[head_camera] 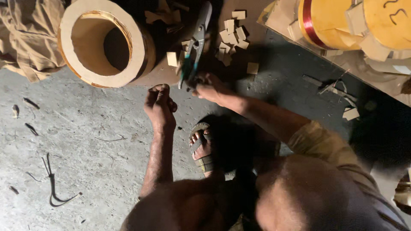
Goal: The person sits on the workshop floor and cuts a cardboard strip into small square pieces using shears, placing each cut square onto a pile. The person then gathers the cut squares and drops them into a bin filled with similar pieces.
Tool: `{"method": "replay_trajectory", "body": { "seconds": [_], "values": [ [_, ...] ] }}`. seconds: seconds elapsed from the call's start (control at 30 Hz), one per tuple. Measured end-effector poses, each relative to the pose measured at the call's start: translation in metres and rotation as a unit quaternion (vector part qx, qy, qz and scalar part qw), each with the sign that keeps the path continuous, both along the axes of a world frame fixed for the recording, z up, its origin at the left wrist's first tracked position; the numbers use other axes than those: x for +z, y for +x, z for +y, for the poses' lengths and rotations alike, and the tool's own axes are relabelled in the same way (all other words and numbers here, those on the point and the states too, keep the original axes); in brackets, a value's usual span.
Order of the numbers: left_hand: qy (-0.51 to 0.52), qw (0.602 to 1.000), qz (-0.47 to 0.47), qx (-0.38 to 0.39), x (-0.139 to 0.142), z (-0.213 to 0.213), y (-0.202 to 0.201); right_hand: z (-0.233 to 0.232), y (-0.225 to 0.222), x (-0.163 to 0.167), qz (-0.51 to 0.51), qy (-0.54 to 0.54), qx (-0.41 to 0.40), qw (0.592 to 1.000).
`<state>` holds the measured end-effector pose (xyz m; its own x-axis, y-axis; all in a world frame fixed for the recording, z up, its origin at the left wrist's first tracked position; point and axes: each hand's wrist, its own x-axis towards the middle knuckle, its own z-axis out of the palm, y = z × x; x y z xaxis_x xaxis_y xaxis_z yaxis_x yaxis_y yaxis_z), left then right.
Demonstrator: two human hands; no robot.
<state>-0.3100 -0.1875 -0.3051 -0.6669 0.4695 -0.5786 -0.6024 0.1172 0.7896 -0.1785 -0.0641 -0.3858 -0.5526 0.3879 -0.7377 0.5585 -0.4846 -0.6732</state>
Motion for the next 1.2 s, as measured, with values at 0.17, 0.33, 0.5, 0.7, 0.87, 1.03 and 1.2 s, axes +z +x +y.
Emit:
{"method": "replay_trajectory", "body": {
  "seconds": [0.17, 0.33, 0.5, 0.7, 0.87, 1.03, 1.2],
  "values": [
    [-0.028, 0.989, 0.080, -0.121, -0.008, 0.023, 0.014, -0.034, 0.064, 0.024, 0.063, 0.295, 0.120, 0.946],
    [0.081, 0.938, 0.094, -0.324, -0.048, 0.100, 0.050, -0.058, 0.156, 0.088, 0.019, 0.235, 0.194, 0.952],
    [-0.049, 0.803, 0.447, -0.392, -0.086, 0.126, 0.053, -0.062, 0.225, 0.141, -0.172, 0.321, 0.186, 0.913],
    [-0.092, 0.725, 0.533, -0.426, -0.086, 0.119, 0.051, -0.109, 0.271, 0.143, -0.087, 0.175, 0.111, 0.974],
    [-0.125, 0.728, 0.516, -0.434, -0.072, 0.124, 0.058, -0.111, 0.286, 0.106, -0.158, 0.196, 0.168, 0.953],
    [-0.102, 0.655, 0.609, -0.435, -0.045, 0.117, 0.067, -0.095, 0.275, 0.081, -0.138, 0.221, 0.126, 0.957],
    [-0.141, 0.645, 0.544, -0.518, -0.022, 0.148, 0.060, -0.089, 0.257, 0.072, -0.055, 0.255, 0.122, 0.958]
  ]
}}
